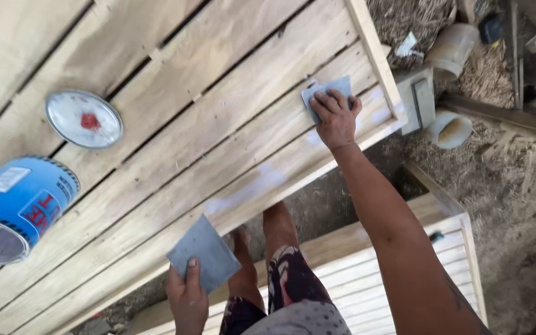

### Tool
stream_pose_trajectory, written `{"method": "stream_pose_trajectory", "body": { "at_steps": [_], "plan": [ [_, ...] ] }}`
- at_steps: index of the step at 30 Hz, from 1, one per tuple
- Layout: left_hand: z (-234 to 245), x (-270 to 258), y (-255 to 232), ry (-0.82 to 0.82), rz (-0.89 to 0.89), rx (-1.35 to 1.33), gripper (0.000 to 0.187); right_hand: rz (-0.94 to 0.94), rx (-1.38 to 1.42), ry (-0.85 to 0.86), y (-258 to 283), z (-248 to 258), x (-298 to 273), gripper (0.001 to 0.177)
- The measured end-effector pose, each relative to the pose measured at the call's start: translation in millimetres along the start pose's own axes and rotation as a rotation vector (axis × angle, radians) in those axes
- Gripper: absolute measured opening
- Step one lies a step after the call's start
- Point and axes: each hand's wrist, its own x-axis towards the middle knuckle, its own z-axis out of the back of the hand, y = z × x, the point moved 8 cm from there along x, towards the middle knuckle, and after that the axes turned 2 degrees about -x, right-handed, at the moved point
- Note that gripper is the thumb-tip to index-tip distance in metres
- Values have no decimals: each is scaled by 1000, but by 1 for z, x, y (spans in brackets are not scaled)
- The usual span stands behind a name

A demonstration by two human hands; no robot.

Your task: The person applies wood putty to gaps in wooden slats using a spreader. They mix the putty on a flat sheet and press it into the joints across several wooden panels.

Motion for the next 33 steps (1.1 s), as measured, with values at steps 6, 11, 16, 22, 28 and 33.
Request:
{"method": "stream_pose_trajectory", "body": {
  "at_steps": [6, 11, 16, 22, 28, 33],
  "plan": [
    [-38, 23, -25, 52, -21, -191, 42, -36, 40, 227, -21, 1, 22, 42],
    [-34, 11, -27, 59, -45, -121, 40, -336, 48, 70, -34, -29, 25, 41],
    [-26, 8, -41, 53, -137, -108, 42, -423, 236, 325, 23, -17, 19, 35],
    [19, -10, -81, 50, -115, 12, 46, -635, 1535, 611, 202, 148, -29, 36],
    [92, -110, -185, 90, -741, -11, 33, -398, 1081, 566, 381, 300, -67, 21],
    [150, -181, -183, 164, -662, -95, 26, -259, 869, 518, 476, 380, -96, 23]
  ]
}}
